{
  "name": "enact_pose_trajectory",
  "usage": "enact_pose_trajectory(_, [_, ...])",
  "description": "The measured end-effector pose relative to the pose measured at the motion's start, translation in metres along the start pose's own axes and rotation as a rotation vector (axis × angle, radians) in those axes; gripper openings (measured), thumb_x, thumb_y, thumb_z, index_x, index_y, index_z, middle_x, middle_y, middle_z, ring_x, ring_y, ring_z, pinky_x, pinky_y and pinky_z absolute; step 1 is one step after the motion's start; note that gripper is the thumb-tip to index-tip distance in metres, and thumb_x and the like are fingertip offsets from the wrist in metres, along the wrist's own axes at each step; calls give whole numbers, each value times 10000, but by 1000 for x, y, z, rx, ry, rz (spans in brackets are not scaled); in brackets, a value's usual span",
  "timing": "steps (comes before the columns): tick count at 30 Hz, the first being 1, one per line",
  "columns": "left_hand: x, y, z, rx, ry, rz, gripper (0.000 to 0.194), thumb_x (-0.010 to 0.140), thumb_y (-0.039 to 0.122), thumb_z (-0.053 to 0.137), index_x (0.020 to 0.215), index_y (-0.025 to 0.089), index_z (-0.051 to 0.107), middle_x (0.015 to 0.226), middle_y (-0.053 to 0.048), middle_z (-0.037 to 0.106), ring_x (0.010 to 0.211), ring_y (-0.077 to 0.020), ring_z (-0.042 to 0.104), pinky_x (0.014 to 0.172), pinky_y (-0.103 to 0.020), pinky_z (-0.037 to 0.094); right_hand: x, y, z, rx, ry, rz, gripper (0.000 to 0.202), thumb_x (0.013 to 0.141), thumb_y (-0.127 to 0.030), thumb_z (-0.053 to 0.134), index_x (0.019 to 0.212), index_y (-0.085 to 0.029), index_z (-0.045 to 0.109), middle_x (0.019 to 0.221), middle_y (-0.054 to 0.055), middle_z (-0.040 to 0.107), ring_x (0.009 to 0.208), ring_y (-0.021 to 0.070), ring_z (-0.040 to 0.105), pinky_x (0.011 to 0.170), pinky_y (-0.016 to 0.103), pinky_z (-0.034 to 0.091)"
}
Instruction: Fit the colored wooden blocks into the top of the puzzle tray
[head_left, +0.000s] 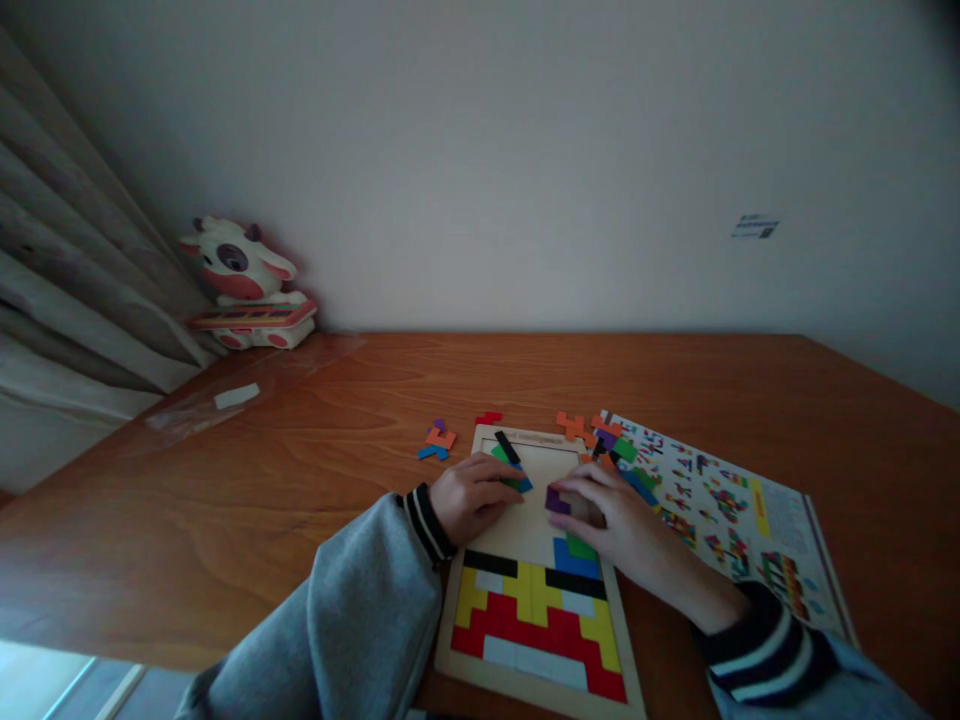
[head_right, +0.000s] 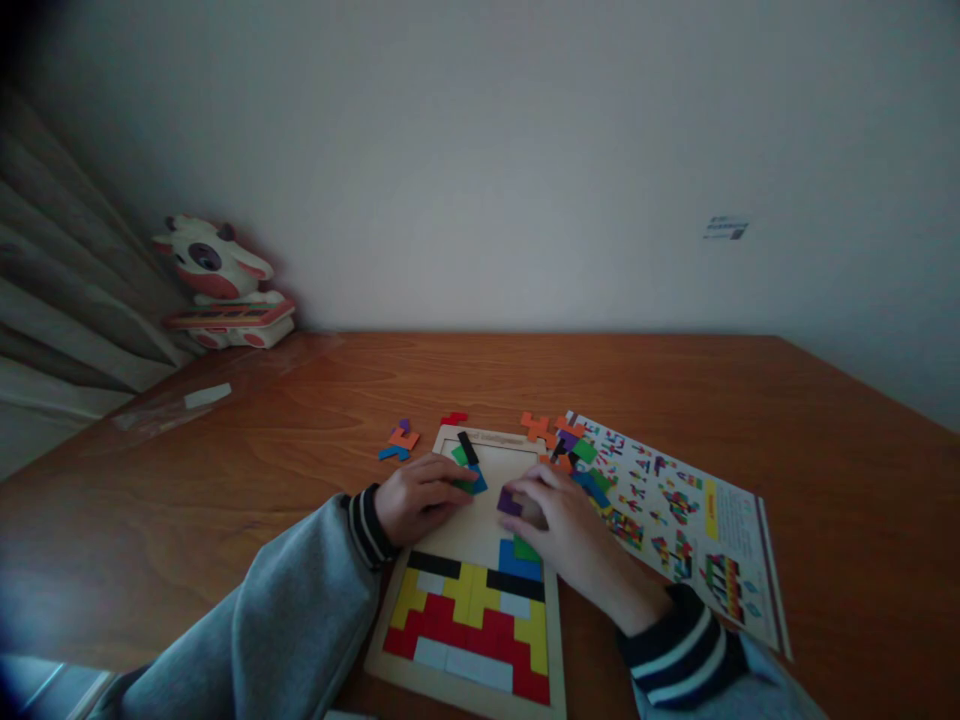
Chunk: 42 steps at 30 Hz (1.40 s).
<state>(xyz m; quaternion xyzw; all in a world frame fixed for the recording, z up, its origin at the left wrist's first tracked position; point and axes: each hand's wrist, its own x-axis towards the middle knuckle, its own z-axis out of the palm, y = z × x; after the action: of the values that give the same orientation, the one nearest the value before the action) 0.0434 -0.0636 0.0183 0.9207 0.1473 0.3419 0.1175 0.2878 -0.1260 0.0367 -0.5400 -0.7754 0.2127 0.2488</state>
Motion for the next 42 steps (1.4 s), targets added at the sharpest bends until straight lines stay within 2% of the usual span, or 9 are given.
enact_pose_trajectory(8, [-5, -11, -11, 110, 217, -251, 231, 822, 48, 499, 851, 175, 690, 1036, -76, 687, 927, -162, 656, 831, -294, 548, 14, 1, 5, 274, -73, 91, 155, 815, -252, 625, 966, -218, 630, 905, 36, 690, 829, 188, 660, 766, 336, 542])
enact_pose_trajectory(13, [-7, -17, -16, 271, 235, -398, 188, 839, 126, 517, 894, 179, 689, 1044, -96, 679, 958, -216, 641, 871, -398, 527, 18, 23, -9, 215, 73, 123, 156, 859, -314, 554, 948, -216, 635, 912, 48, 703, 834, 198, 667, 768, 346, 543])
enact_pose_trajectory(16, [-4, -17, -12, 250, 130, -328, 227, 847, 222, 564, 1045, 188, 670, 1188, -110, 645, 1075, -248, 603, 953, -450, 484, 21, 38, -20, 73, 210, 155, 207, 868, -358, 544, 962, -202, 642, 934, 82, 705, 852, 235, 669, 799, 402, 537])
enact_pose_trajectory(19, [1, -17, -5, 178, 13, -249, 313, 867, 266, 560, 1165, 198, 628, 1297, -95, 595, 1207, -257, 537, 1011, -452, 454, 27, 37, -22, -137, 305, 44, 252, 855, -378, 582, 1009, -191, 653, 1024, 115, 682, 962, 281, 637, 871, 465, 499])
enact_pose_trajectory(22, [5, -23, 1, 147, -45, -259, 351, 871, 296, 571, 1199, 178, 616, 1253, -107, 629, 1206, -269, 547, 1008, -450, 461, 36, 22, -13, -161, 154, -176, 239, 858, -365, 614, 1044, -222, 662, 1097, 83, 672, 1050, 249, 609, 937, 426, 474])
enact_pose_trajectory(26, [4, -31, 2, 90, -38, -271, 294, 875, 324, 597, 1119, 172, 658, 1037, -89, 721, 1007, -215, 655, 906, -363, 524, 50, 8, 6, -144, 13, -316, 217, 818, -343, 681, 1009, -241, 686, 1085, 45, 700, 1052, 231, 620, 951, 410, 473])
enact_pose_trajectory(31, [4, -29, -1, 106, -73, -194, 237, 908, 294, 559, 1079, 165, 659, 987, -84, 723, 936, -190, 668, 863, -333, 530, 54, 14, 13, -51, 48, -329, 178, 833, -286, 669, 1004, -244, 688, 1011, 25, 721, 974, 200, 652, 891, 370, 509])
enact_pose_trajectory(38, [8, -31, 0, 169, -71, -152, 248, 912, 288, 557, 1106, 181, 667, 1191, -101, 665, 1008, -212, 644, 882, -371, 533, 48, 13, 11, -78, 19, -391, 181, 858, -256, 635, 1028, -267, 696, 1019, 28, 720, 985, 211, 644, 920, 413, 499])
enact_pose_trajectory(42, [9, -36, 1, 109, -80, -112, 223, 919, 267, 550, 1082, 173, 669, 1098, -86, 707, 981, -190, 659, 885, -343, 535, 47, 13, 14, -4, 6, -385, 208, 884, -238, 594, 1071, -267, 681, 1059, 30, 717, 985, 185, 659, 908, 367, 522])
